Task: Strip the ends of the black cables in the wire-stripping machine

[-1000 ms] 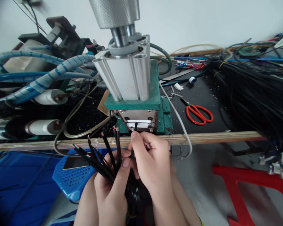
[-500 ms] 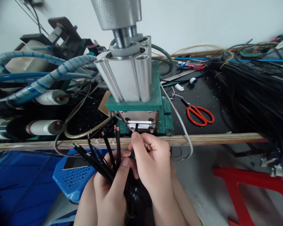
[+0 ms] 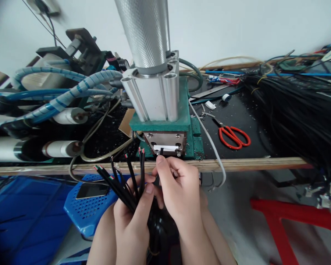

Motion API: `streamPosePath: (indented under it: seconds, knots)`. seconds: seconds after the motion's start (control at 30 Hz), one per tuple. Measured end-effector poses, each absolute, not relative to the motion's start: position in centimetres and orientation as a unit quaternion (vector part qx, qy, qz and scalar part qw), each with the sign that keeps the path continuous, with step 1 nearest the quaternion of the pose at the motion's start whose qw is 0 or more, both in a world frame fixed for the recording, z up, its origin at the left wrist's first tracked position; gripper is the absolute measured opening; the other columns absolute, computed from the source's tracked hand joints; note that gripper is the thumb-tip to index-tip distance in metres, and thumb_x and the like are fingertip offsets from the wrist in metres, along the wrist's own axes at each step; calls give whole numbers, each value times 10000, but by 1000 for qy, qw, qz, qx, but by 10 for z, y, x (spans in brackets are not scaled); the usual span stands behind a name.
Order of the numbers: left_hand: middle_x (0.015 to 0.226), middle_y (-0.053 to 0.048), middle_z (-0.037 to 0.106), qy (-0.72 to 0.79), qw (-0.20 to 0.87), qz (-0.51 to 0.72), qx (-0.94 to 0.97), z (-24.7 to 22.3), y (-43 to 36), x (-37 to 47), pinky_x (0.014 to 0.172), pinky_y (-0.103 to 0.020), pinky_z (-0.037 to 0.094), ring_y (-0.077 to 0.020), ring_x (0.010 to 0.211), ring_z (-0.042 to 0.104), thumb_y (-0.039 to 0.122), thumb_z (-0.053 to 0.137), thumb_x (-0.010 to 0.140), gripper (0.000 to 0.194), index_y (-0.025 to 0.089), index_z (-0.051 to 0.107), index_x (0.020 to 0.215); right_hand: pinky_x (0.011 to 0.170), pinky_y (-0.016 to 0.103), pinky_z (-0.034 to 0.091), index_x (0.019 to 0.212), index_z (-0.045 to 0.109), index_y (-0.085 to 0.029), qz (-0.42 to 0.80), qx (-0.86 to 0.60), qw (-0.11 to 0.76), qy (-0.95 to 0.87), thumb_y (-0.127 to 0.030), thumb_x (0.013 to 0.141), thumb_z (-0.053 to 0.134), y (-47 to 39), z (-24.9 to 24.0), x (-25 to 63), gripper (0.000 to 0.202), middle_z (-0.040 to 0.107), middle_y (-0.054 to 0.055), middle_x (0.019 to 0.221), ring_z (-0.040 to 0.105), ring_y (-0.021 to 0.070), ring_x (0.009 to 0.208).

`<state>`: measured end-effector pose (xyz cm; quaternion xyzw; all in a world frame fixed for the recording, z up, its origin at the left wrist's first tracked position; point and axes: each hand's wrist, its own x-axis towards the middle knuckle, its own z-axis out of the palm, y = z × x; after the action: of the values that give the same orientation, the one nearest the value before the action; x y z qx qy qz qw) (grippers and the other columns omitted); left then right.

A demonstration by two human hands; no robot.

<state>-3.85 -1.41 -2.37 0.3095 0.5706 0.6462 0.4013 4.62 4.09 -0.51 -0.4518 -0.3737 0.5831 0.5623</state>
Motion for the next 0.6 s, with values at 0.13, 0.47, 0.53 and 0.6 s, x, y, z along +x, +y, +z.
streamPosePath:
  seconds: [0.13, 0.47, 0.53, 0.6]
  knots:
    - [867, -43, 831, 553, 432, 632, 329, -11, -13, -40, 591, -236, 598, -163, 629, 718, 392, 847, 936, 167, 233, 862, 985, 348, 230, 307, 660, 694, -201, 540, -458, 574, -411, -534, 996, 735, 41, -6, 50, 475, 480, -37, 543, 434, 106, 416]
    - [595, 0, 632, 575, 420, 616, 335, 7, -23, -58, 567, -300, 546, -193, 557, 611, 447, 827, 916, 237, 225, 785, 846, 517, 267, 319, 747, 789, -188, 415, -398, 543, -612, -397, 1081, 626, 34, 0, 61, 426, 535, -21, 568, 481, 129, 533]
    - [586, -2, 631, 575, 404, 627, 338, 8, -27, -61, 572, -305, 551, -197, 554, 611, 474, 833, 903, 266, 223, 787, 829, 515, 270, 327, 768, 794, -191, 405, -381, 543, -630, -381, 1089, 620, 30, 2, 60, 411, 569, -13, 589, 497, 133, 539]
    - [577, -8, 638, 578, 384, 633, 343, 8, -32, -63, 572, -313, 564, -203, 548, 617, 490, 840, 894, 280, 223, 798, 821, 507, 274, 320, 783, 794, -192, 393, -365, 546, -643, -363, 1094, 619, 25, 4, 59, 396, 582, -9, 602, 498, 133, 535]
